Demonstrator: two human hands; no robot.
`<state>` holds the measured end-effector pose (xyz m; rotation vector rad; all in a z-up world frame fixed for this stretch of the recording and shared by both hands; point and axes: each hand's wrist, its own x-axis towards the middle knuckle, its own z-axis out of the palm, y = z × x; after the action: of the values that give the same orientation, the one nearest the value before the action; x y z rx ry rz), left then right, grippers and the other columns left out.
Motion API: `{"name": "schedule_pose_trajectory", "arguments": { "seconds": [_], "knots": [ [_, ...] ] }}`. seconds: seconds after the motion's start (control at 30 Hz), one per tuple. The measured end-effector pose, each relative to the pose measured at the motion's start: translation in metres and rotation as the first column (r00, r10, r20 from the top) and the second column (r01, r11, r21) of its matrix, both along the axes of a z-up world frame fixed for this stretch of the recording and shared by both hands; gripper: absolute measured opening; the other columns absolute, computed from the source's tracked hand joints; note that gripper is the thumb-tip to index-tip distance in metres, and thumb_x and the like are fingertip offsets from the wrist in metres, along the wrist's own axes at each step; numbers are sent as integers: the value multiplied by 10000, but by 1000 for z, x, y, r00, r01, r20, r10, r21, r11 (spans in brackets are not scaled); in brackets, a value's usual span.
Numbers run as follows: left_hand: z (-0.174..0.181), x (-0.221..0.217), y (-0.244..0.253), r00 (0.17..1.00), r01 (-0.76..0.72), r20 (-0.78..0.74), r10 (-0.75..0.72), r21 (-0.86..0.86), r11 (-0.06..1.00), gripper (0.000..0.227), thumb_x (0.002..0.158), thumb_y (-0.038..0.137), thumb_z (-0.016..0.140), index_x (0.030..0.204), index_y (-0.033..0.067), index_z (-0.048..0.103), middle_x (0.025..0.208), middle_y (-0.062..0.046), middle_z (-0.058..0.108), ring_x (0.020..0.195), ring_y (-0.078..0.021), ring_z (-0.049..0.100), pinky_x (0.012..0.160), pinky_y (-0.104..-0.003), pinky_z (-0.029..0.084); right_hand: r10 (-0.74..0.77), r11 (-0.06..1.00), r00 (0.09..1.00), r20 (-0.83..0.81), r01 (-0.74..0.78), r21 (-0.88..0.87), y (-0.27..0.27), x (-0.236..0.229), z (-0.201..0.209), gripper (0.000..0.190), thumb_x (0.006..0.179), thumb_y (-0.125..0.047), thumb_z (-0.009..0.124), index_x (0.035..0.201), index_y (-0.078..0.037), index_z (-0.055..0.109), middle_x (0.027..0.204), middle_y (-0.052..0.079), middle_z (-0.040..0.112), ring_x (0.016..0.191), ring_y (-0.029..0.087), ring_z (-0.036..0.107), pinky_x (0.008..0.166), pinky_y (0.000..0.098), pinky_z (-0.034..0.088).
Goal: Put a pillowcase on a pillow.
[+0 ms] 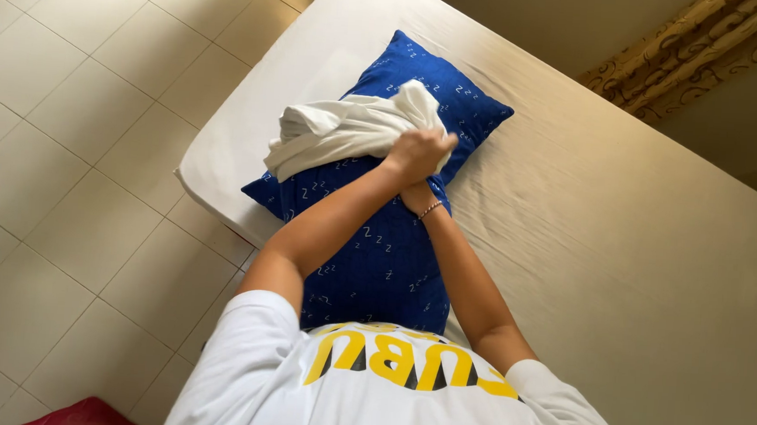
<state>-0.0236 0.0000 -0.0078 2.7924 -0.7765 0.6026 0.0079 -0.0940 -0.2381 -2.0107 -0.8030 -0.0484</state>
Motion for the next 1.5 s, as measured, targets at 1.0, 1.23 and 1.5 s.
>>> {"name": "schedule_pose_trajectory", "arguments": {
  "seconds": [1.0, 1.23, 1.5],
  "knots": [
    [23, -82, 98, 836, -447, -279, 473, 157, 881, 364, 796, 81, 675, 1140, 35, 565, 1027, -196, 651, 903, -346, 708, 705, -442, 607, -714, 478, 648, -264, 727, 493, -14, 13, 97, 245, 931, -96, 705, 1097, -68, 527, 1017, 41, 584, 854, 141, 557, 737, 304, 497],
    [-13, -79, 218, 900, -419, -320, 297, -439, 795, 111, 947, 142, 604, 987, 79, 686, 974, -143, 751, 978, -338, 711, 1152, -674, 285, -641, 662, 765, -60, 591, 460, -6, -16, 136, 375, 933, -96, 719, 1222, -69, 481, 1089, 52, 619, 938, 151, 621, 835, 306, 525],
    [36, -95, 164, 970, -175, -224, 89, -403, 898, 358, 825, 259, 733, 1151, 114, 717, 780, -167, 737, 724, -313, 761, 735, -418, 609, -642, 727, 767, 2, 608, 319, -16, 31, 100, 357, 884, -183, 796, 1143, -101, 564, 932, 91, 697, 855, 203, 663, 746, 349, 528]
  ]
}}
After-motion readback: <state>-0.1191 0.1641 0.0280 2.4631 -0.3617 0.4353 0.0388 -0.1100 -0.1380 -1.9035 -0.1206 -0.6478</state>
